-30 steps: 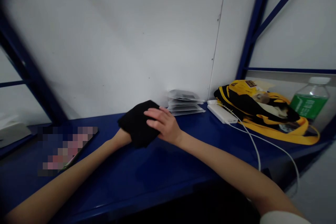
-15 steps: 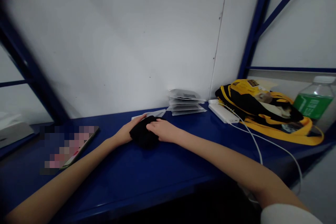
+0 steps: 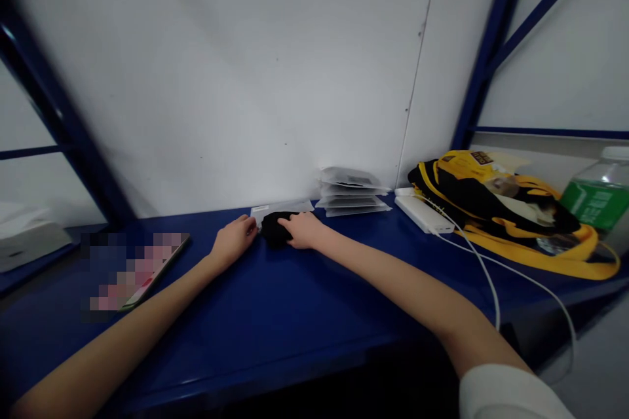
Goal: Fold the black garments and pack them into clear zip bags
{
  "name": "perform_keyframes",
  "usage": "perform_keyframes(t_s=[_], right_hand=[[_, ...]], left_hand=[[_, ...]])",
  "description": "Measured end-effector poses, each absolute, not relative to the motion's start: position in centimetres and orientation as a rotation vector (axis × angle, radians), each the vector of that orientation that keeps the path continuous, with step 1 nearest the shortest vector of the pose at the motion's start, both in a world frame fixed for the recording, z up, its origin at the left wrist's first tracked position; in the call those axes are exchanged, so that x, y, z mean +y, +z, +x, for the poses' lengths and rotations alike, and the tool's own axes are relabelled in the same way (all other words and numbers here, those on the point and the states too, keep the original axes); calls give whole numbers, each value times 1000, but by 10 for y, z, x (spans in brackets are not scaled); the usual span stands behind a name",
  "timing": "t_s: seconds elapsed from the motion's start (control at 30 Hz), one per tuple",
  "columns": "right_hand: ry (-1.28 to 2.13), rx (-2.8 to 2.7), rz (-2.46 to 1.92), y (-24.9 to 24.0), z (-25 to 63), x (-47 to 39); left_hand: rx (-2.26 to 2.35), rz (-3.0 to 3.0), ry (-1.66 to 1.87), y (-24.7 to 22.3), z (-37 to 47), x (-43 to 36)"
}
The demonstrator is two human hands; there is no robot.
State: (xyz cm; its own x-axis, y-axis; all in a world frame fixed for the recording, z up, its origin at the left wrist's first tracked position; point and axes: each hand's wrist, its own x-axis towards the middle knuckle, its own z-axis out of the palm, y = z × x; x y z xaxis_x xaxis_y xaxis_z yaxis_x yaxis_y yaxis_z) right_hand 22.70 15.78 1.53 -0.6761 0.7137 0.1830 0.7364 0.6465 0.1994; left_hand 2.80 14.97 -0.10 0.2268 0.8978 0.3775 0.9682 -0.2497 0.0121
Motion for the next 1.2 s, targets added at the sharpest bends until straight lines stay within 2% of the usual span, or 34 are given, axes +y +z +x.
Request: perform_keyframes(t_s=[0.4,0.63,0.9,1.0,1.2], right_hand=[[-191,-2550,-1660,1,181,187],[65,-2556,-1612,1,175,205],[24,-2430,-1803,2,159,221],[-56,-2449,-1739,-2,152,218],[-202,-2631,-1289,-3,158,224]], left_hand=[[-1677,-2262,-619,-4,28,159],[-1684,-2238,-650,-3,24,162],[-1754,-2203,-618,-3,27,162],[-1804,-2199,-592,-5,26,165],[-1839,-2214,-545,-10,22,171]])
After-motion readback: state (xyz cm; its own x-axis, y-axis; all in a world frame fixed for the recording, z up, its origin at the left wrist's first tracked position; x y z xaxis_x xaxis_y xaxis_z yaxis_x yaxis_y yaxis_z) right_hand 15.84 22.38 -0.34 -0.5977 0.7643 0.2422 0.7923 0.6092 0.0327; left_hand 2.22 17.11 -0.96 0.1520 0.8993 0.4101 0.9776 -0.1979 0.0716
